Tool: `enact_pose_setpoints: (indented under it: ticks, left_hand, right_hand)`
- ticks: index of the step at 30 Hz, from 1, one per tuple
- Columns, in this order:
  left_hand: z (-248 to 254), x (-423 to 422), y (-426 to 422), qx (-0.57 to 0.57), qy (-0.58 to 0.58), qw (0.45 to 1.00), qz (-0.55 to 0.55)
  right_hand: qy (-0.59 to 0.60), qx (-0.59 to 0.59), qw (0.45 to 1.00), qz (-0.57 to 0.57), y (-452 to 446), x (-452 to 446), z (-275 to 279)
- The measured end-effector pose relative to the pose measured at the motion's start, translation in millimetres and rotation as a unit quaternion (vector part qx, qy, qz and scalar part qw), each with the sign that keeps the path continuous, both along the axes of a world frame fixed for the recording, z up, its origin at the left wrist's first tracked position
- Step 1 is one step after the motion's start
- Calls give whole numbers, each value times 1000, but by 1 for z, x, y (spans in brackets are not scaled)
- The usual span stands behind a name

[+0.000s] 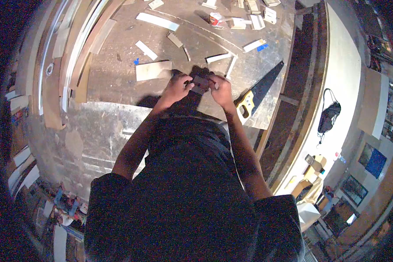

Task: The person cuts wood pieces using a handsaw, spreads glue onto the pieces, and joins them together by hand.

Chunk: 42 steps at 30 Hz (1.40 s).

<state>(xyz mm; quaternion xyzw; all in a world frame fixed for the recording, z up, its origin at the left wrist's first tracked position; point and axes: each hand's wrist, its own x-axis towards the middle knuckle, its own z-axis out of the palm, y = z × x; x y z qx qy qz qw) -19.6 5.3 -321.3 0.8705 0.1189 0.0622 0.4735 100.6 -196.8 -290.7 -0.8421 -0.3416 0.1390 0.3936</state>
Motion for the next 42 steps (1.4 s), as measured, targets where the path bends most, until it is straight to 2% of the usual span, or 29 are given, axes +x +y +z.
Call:
enact_pose_setpoints:
  ticks: [1, 3, 5, 8, 11, 13, 15, 17, 19, 20, 26, 32, 35, 38, 42]
  left_hand:
    - [0, 2, 0, -2, 11, 1000, -8]
    - [-4, 8, -4, 27, -24, 999, -10]
    - [-12, 16, -8, 56, -63, 996, -12]
    - [-15, 25, -9, 50, -68, 996, -29]
    - [-10, 32, -11, 20, -81, 996, -31]
    - [0, 35, -7, -77, -34, 996, -24]
    - [7, 31, -4, -67, -20, 998, -8]
    - [9, 26, 0, -56, -5, 998, 8]
    - [0, 19, 4, -70, 5, 997, 29]
    - [-5, 16, 2, -133, 41, 989, 53]
    - [-3, 13, 5, -148, 25, 988, 27]
    - [-6, 15, 2, -43, -7, 999, 2]
    - [0, 17, 0, -86, 23, 996, 8]
    - [-8, 21, -1, -53, 27, 998, 15]
    - [-1, 22, -2, -59, 23, 998, 19]
  right_hand:
    - [58, 3, 998, -36, 0, 3, 0]
    - [22, -16, 999, -21, 2, 7, 4]
    - [51, -57, 997, 13, 5, 9, 16]
    - [99, -119, 988, -26, 6, 9, 21]
    - [73, -96, 992, -31, -4, 5, 9]
    - [71, -97, 992, -35, -9, 4, 2]
    - [69, -97, 992, -40, -10, 3, 3]
    - [116, -121, 985, -40, -10, 2, 12]
    - [91, -149, 984, -23, -13, 2, 7]
    - [65, -177, 982, -5, -15, 2, 4]
    - [85, -166, 982, -14, -19, 1, -8]
    - [70, -170, 983, -29, -16, 0, -1]
    - [57, -163, 985, -18, -17, 0, 1]
    - [65, -212, 974, -51, -5, -7, 15]
    - [83, -198, 975, -63, 0, -12, 17]
